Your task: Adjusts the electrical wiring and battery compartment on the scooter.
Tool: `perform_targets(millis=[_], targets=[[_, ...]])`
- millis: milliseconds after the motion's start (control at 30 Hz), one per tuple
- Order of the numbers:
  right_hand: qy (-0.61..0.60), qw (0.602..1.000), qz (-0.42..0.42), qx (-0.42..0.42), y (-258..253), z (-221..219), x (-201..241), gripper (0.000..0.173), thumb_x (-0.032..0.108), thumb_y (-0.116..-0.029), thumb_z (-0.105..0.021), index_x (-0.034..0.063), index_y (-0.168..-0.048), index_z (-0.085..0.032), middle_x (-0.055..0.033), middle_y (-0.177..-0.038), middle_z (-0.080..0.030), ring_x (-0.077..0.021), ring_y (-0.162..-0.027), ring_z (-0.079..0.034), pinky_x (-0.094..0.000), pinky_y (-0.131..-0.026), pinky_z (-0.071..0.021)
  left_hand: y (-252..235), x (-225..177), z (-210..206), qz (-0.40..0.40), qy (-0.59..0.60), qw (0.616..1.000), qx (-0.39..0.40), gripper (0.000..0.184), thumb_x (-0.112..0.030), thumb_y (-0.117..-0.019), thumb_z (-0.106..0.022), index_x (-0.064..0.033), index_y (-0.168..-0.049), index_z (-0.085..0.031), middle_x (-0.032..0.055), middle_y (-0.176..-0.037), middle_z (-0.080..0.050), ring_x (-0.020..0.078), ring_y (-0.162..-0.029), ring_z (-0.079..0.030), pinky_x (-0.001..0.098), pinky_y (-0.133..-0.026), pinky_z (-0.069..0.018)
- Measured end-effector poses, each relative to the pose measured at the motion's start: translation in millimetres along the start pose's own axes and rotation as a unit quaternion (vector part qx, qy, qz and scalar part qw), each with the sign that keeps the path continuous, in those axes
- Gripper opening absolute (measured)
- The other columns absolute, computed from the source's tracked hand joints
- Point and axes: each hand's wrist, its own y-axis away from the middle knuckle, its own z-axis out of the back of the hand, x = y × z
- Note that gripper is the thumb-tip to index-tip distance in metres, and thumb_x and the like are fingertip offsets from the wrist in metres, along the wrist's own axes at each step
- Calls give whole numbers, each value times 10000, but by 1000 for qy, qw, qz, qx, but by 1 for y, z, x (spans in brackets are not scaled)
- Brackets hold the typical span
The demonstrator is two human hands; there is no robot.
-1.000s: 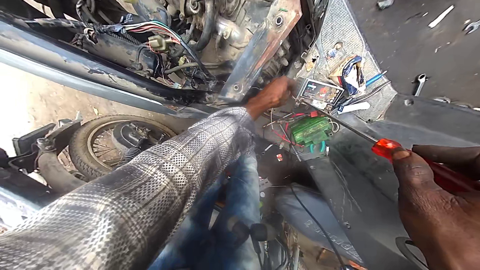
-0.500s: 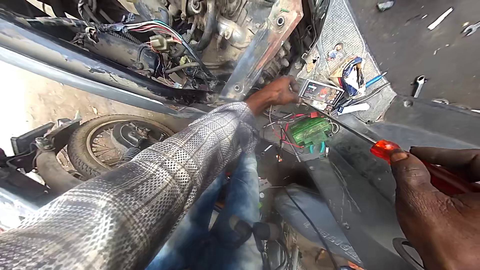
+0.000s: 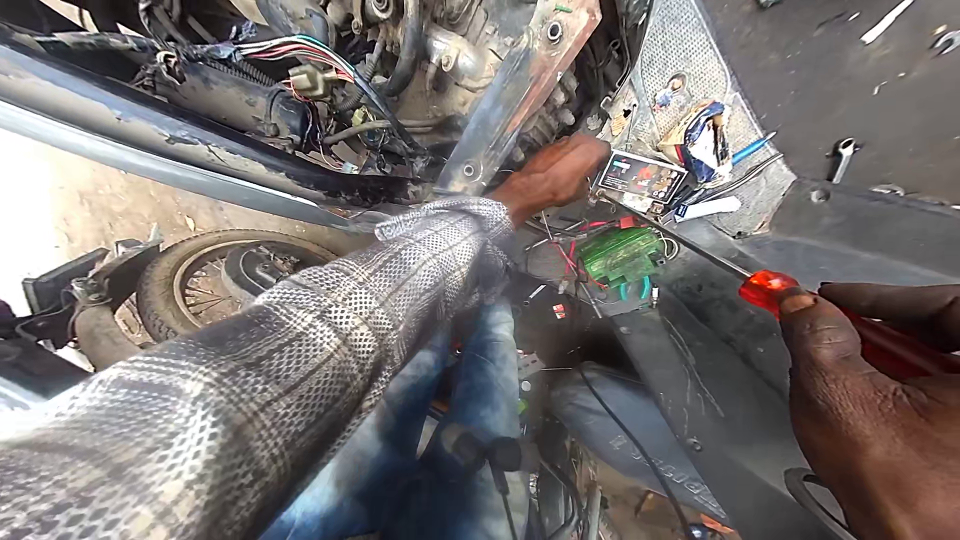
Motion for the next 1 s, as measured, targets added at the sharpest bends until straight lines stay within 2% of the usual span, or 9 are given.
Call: perform_targets(millis=[133, 333, 400, 500, 600, 700, 800, 900, 1000], targets=[[11, 1000, -5, 12, 2, 2, 11, 369, 392, -987, -542, 55, -1005, -691, -173, -904, -664, -367, -851, -649, -606, -675, -448, 12, -4, 9, -37, -18, 993, -110, 293, -56, -996, -523, -58, -1262, -646, 154, -1182, -709, 343, -1058, -705, 528, -908, -553], [17, 999, -11, 30, 0, 9, 33, 280, 315, -992, -585, 64, -1050, -694, -206, -937, -675, -426, -867, -657, -655, -676, -460, 50, -38, 8, 56, 113, 968, -217, 369, -183, -1012, -608, -62, -1360, -629, 115, -1032, -743, 256, -928, -729, 467, -878, -594], [25, 999, 4, 26, -1, 13, 39, 223, 269, -989, -616, 62, -999, -700, -196, -890, -669, -426, -823, -660, -645, -651, -466, 103, -52, 6, 51, 136, 979, -146, 330, -182, -1006, -620, -62, -1311, -662, 125, -999, -741, 263, -894, -727, 492, -857, -597], [10, 1000, 8, 16, 1, 14, 38, 192, 238, -976, -650, 55, -980, -709, -199, -873, -672, -438, -815, -663, -655, -664, -476, 183, -59, -5, 50, 77, 988, 123, 347, -391, -1036, -593, -80, -1094, -734, 142, -1024, -728, 324, -1002, -707, 576, -886, -573], [4, 1000, 14, 12, 7, 13, 33, 186, 217, -967, -657, 43, -991, -720, -203, -890, -684, -435, -827, -671, -656, -680, -485, 224, -57, -15, 79, 33, 965, 248, 502, -499, -1032, -564, -37, -1124, -737, 170, -1449, -574, 371, -1415, -466, 538, -1124, -450], [12, 1000, 24, 10, 11, 12, 27, 181, 193, -955, -678, 43, -1039, -735, -233, -1001, -667, -443, -882, -665, -651, -701, -494, 216, -50, -19, 114, 109, 980, 119, 465, -401, -1041, -586, -48, -1337, -648, 159, -1540, -494, 352, -1436, -447, 520, -1159, -419], [-12, 999, 33, 34, 17, 17, 25, 294, 136, -912, -682, 39, -1189, -699, -287, -1217, -576, -471, -999, -626, -637, -775, -517, 200, -55, -18, 123, 148, 981, -26, 423, -278, -1050, -573, -89, -1429, -587, 147, -1526, -510, 327, -1410, -483, 484, -1157, -426], [-19, 999, 6, 49, 16, 23, 28, 238, 191, -1003, -622, 15, -1123, -730, -256, -988, -680, -432, -847, -681, -633, -734, -536, 209, -73, -11, 131, 197, 970, -56, 451, -223, -1038, -584, -83, -1465, -552, 161, -1547, -482, 322, -1412, -488, 483, -1156, -435], [7, 992, -92, 88, 5, 27, 34, 484, 344, -1109, -394, 3, -976, -710, -219, -800, -709, -413, -729, -705, -631, -662, -537, 240, -81, 0, 140, 211, 967, -34, 455, -258, -1035, -597, -123, -1468, -552, 121, -1563, -465, 270, -1395, -513, 463, -1139, -462]])
